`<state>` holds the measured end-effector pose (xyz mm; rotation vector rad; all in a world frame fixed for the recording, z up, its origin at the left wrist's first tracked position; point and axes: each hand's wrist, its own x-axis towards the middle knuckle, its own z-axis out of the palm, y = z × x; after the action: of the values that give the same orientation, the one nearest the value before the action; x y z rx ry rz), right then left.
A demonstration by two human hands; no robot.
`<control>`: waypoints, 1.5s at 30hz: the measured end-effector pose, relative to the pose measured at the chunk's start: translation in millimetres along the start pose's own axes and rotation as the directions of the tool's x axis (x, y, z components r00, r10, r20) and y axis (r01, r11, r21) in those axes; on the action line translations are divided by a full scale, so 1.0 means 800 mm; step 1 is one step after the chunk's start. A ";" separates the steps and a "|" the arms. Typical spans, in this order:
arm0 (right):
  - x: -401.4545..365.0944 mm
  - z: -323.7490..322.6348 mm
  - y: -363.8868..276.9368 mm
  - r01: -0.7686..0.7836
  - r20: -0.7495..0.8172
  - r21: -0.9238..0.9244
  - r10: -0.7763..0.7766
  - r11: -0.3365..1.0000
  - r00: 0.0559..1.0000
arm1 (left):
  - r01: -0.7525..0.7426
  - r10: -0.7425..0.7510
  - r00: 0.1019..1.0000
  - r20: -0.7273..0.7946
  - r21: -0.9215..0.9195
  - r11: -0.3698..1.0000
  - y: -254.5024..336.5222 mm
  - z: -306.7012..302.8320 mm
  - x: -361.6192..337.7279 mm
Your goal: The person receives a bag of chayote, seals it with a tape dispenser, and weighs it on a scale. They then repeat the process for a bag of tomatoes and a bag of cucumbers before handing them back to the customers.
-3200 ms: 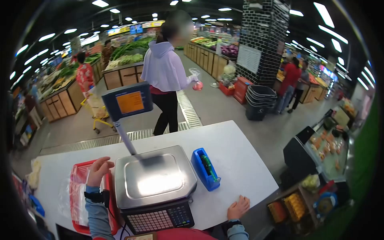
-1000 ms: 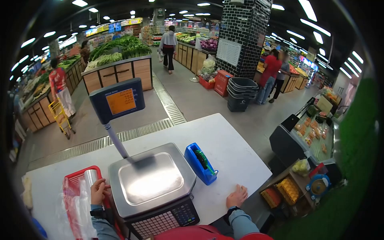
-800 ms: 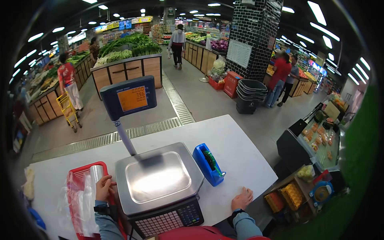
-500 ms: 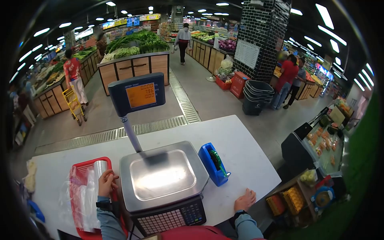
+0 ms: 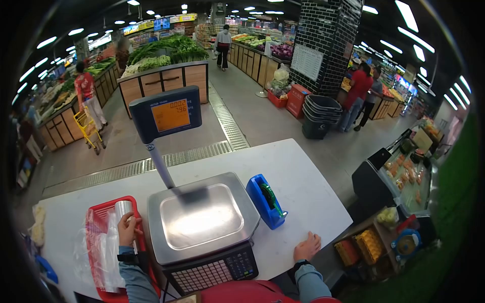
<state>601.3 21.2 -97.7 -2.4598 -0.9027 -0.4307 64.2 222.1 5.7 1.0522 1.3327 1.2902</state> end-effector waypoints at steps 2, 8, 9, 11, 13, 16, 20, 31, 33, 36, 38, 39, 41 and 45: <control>0.000 0.000 0.001 0.011 -0.005 0.000 -0.011 1.000 1.000 | 0.003 -0.003 1.000 0.004 0.000 1.000 -0.003 0.000 0.000; 0.001 -0.002 -0.001 0.003 0.012 -0.003 -0.003 1.000 1.000 | 0.019 -0.023 0.998 0.059 0.059 0.998 -0.002 -0.002 -0.002; 0.000 -0.001 0.000 0.004 0.011 -0.003 -0.004 1.000 1.000 | 0.016 -0.021 0.998 0.064 0.084 0.996 -0.002 -0.001 -0.001; 0.001 -0.002 0.000 0.008 0.010 -0.004 -0.008 1.000 1.000 | 0.013 -0.020 0.997 0.068 0.107 0.994 -0.001 0.000 -0.002; 0.001 -0.003 -0.002 0.005 0.013 -0.012 -0.005 1.000 1.000 | 0.038 -0.045 0.997 0.066 0.102 0.994 0.005 0.003 -0.004; 0.001 -0.001 0.000 0.003 0.011 -0.011 -0.003 1.000 1.000 | 0.035 -0.044 0.997 0.071 0.123 0.992 0.001 0.001 -0.003; 0.000 0.000 0.000 0.003 0.008 -0.004 -0.003 1.000 1.000 | 0.033 -0.042 0.996 0.073 0.126 0.992 0.002 0.001 -0.004; 0.001 -0.003 -0.002 0.001 0.020 0.000 -0.001 1.000 1.000 | 0.030 -0.041 0.996 0.078 0.141 0.990 0.003 0.002 -0.004; 0.001 -0.004 -0.002 0.000 0.021 0.003 0.000 1.000 1.000 | 0.029 -0.040 0.996 0.079 0.137 0.990 0.004 0.002 -0.005; 0.001 -0.002 -0.001 0.000 0.020 0.002 0.000 1.000 1.000 | 0.027 -0.038 0.996 0.082 0.129 0.991 0.003 0.002 -0.005; 0.001 -0.002 0.000 0.002 0.017 -0.002 -0.002 1.000 1.000 | 0.026 -0.037 0.996 0.083 0.126 0.992 0.003 0.002 -0.005; 0.001 -0.002 0.000 0.004 0.014 -0.004 -0.003 1.000 1.000 | 0.026 -0.037 0.996 0.083 0.133 0.991 0.004 0.002 -0.005; 0.001 -0.002 -0.001 0.005 0.012 -0.007 -0.005 1.000 1.000 | 0.025 -0.037 0.996 0.084 0.139 0.990 0.004 0.002 -0.005; 0.001 -0.001 0.000 0.001 0.015 -0.005 -0.001 1.000 1.000 | 0.027 -0.039 0.996 0.078 0.140 0.990 0.005 0.003 -0.005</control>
<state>601.5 21.0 -96.5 -2.4705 -0.9103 -0.4166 67.2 218.6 10.1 1.1611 1.3886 1.1313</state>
